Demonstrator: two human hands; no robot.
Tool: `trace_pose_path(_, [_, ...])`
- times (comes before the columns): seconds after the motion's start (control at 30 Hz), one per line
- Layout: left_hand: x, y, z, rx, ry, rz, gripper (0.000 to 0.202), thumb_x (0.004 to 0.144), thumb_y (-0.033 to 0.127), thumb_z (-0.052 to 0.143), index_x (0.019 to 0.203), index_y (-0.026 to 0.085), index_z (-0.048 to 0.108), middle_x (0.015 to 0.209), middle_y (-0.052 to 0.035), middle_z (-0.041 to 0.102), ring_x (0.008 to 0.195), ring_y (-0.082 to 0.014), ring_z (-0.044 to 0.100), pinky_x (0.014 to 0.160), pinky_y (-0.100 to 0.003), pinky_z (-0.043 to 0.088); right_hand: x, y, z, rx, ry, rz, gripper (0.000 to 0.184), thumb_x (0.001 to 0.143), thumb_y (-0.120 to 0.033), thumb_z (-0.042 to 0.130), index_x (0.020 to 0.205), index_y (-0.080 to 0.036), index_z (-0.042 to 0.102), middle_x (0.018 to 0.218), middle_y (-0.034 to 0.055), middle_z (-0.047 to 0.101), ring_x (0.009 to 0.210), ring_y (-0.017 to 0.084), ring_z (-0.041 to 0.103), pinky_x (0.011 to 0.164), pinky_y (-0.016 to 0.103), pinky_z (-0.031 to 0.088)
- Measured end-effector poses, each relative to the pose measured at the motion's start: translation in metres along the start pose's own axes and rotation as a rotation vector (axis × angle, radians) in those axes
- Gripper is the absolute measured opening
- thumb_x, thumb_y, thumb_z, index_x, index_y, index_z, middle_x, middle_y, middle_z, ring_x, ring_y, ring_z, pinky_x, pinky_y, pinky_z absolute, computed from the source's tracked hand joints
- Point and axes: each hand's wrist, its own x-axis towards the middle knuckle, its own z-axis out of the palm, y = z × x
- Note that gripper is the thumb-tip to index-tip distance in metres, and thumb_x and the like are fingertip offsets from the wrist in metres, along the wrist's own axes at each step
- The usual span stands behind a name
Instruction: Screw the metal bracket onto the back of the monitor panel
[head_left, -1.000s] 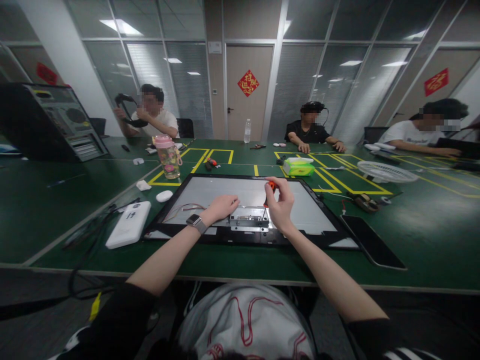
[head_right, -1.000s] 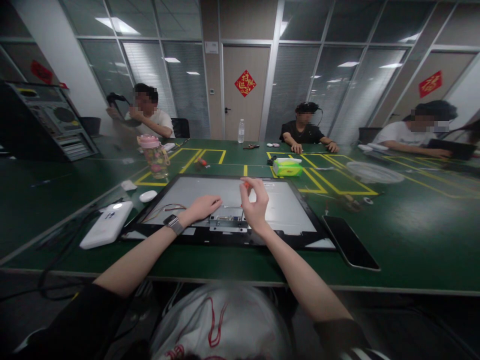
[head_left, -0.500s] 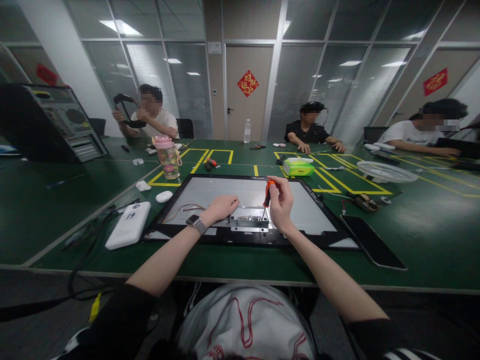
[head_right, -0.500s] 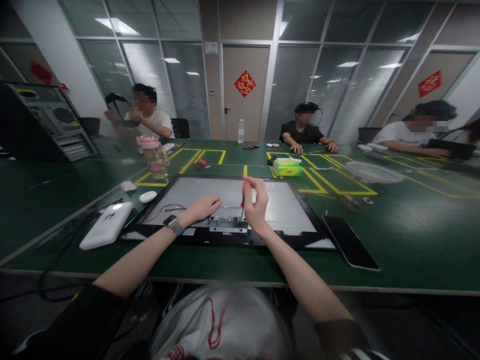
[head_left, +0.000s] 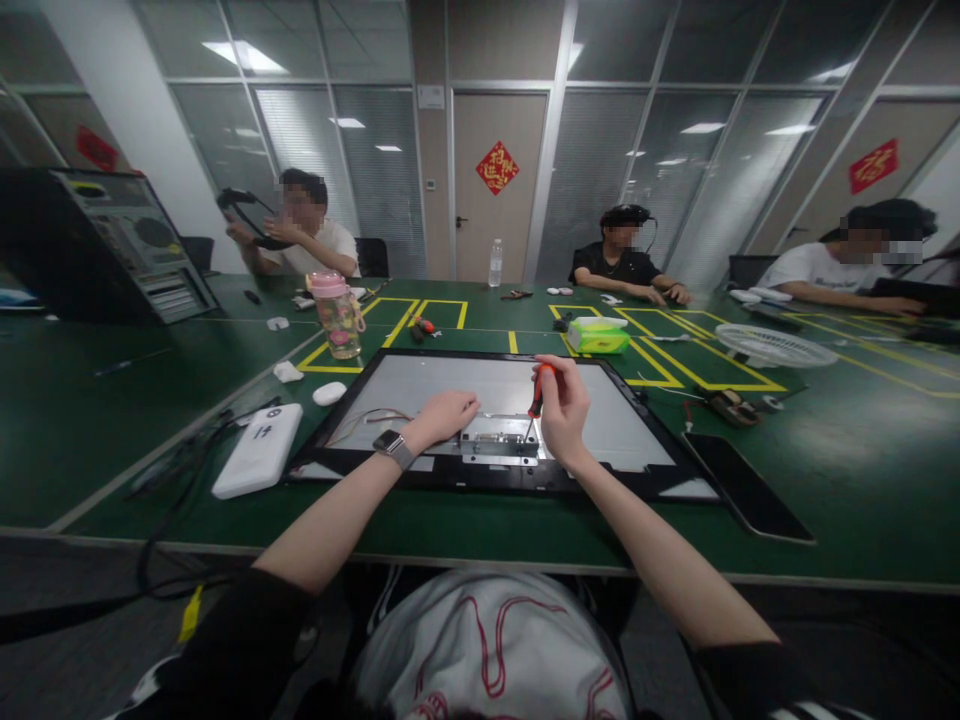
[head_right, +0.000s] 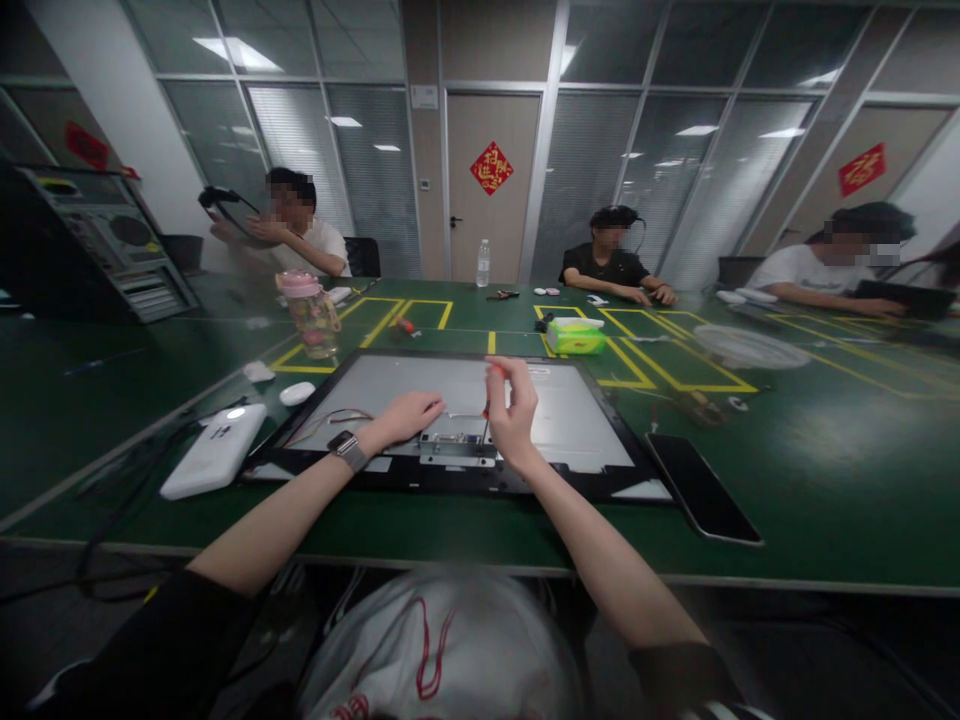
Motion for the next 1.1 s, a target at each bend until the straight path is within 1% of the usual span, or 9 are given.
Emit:
trace_pose_path(0.17, [0.001, -0.001, 0.001, 0.005, 0.002, 0.002, 0.039, 0.095, 0.039, 0.029, 0.088, 0.018, 0.061, 0.088, -0.0081, 0.068, 0.077, -0.0207, 0.061, 0.064, -0.027, 0.039, -0.001, 0.0, 0.001, 0.078, 0.02, 0.032, 0.027, 0.096, -0.028, 0.036, 0.109, -0.019, 0.058, 0.084, 0.0042, 0.061, 0.072, 0.014, 0.057, 0.068, 0.03, 0.046])
trace_pose_path(0.3, [0.001, 0.0, 0.0, 0.003, 0.0, 0.001, 0.039, 0.095, 0.039, 0.029, 0.088, 0.018, 0.061, 0.088, -0.008, 0.068, 0.076, -0.0207, 0.061, 0.065, -0.028, 0.04, 0.001, -0.003, 0.001, -0.027, -0.005, -0.044, 0.018, 0.091, -0.027, 0.048, 0.101, -0.019, 0.062, 0.087, 0.0046, 0.06, 0.077, 0.015, 0.056, 0.072, 0.031, 0.046])
trace_pose_path(0.4, [0.001, 0.001, -0.001, 0.003, -0.001, 0.003, 0.039, 0.095, 0.039, 0.029, 0.088, 0.018, 0.062, 0.088, -0.008, 0.068, 0.078, -0.0208, 0.061, 0.065, -0.028, 0.04, 0.002, -0.006, 0.0, -0.112, 0.017, -0.119, 0.014, 0.088, -0.025, 0.054, 0.096, -0.019, 0.064, 0.089, 0.0051, 0.057, 0.081, 0.016, 0.054, 0.076, 0.033, 0.045])
trace_pose_path(0.5, [0.0, 0.001, -0.001, 0.005, -0.003, 0.002, 0.039, 0.095, 0.038, 0.029, 0.088, 0.019, 0.062, 0.089, -0.0079, 0.068, 0.078, -0.0207, 0.061, 0.065, -0.028, 0.04, 0.003, -0.006, 0.0, -0.108, -0.001, -0.097, 0.018, 0.092, -0.025, 0.047, 0.101, -0.02, 0.062, 0.087, 0.0047, 0.057, 0.078, 0.016, 0.054, 0.074, 0.032, 0.045])
trace_pose_path(0.6, [0.0, 0.002, -0.001, 0.01, -0.004, -0.004, 0.039, 0.095, 0.038, 0.029, 0.088, 0.019, 0.062, 0.089, -0.008, 0.069, 0.078, -0.0208, 0.061, 0.064, -0.027, 0.04, 0.001, -0.004, 0.001, -0.023, -0.035, -0.036, 0.024, 0.095, -0.026, 0.038, 0.108, -0.019, 0.057, 0.082, 0.0033, 0.057, 0.071, 0.014, 0.054, 0.067, 0.03, 0.045])
trace_pose_path(0.73, [0.0, 0.003, -0.002, 0.013, -0.007, -0.007, 0.038, 0.095, 0.038, 0.029, 0.088, 0.019, 0.062, 0.088, -0.0077, 0.069, 0.077, -0.021, 0.061, 0.064, -0.027, 0.04, 0.0, -0.001, 0.002, 0.051, -0.028, 0.007, 0.027, 0.097, -0.027, 0.034, 0.113, -0.019, 0.054, 0.083, 0.0035, 0.058, 0.068, 0.013, 0.054, 0.064, 0.029, 0.045])
trace_pose_path(0.83, [0.0, 0.005, -0.004, 0.012, -0.012, -0.009, 0.039, 0.095, 0.037, 0.03, 0.087, 0.018, 0.062, 0.088, -0.0084, 0.068, 0.077, -0.0211, 0.061, 0.066, -0.028, 0.04, 0.001, -0.004, 0.002, 0.0, -0.044, -0.017, 0.024, 0.095, -0.026, 0.039, 0.11, -0.019, 0.057, 0.085, 0.0039, 0.059, 0.07, 0.014, 0.055, 0.067, 0.03, 0.045])
trace_pose_path(1.0, [-0.001, 0.007, -0.007, 0.009, -0.014, -0.01, 0.039, 0.095, 0.037, 0.029, 0.087, 0.018, 0.062, 0.087, -0.0088, 0.068, 0.076, -0.0205, 0.061, 0.066, -0.028, 0.041, 0.005, -0.011, 0.0, -0.123, -0.052, -0.144, 0.017, 0.087, -0.022, 0.056, 0.102, -0.019, 0.064, 0.08, 0.0026, 0.057, 0.073, 0.015, 0.053, 0.073, 0.032, 0.045])
trace_pose_path(1.1, [-0.001, 0.006, -0.007, 0.007, -0.015, -0.01, 0.039, 0.095, 0.037, 0.029, 0.088, 0.018, 0.062, 0.087, -0.0087, 0.068, 0.077, -0.0204, 0.061, 0.066, -0.028, 0.04, 0.005, -0.013, -0.001, -0.128, -0.049, -0.156, 0.017, 0.089, -0.022, 0.053, 0.101, -0.02, 0.064, 0.08, 0.0029, 0.055, 0.074, 0.016, 0.054, 0.072, 0.032, 0.045])
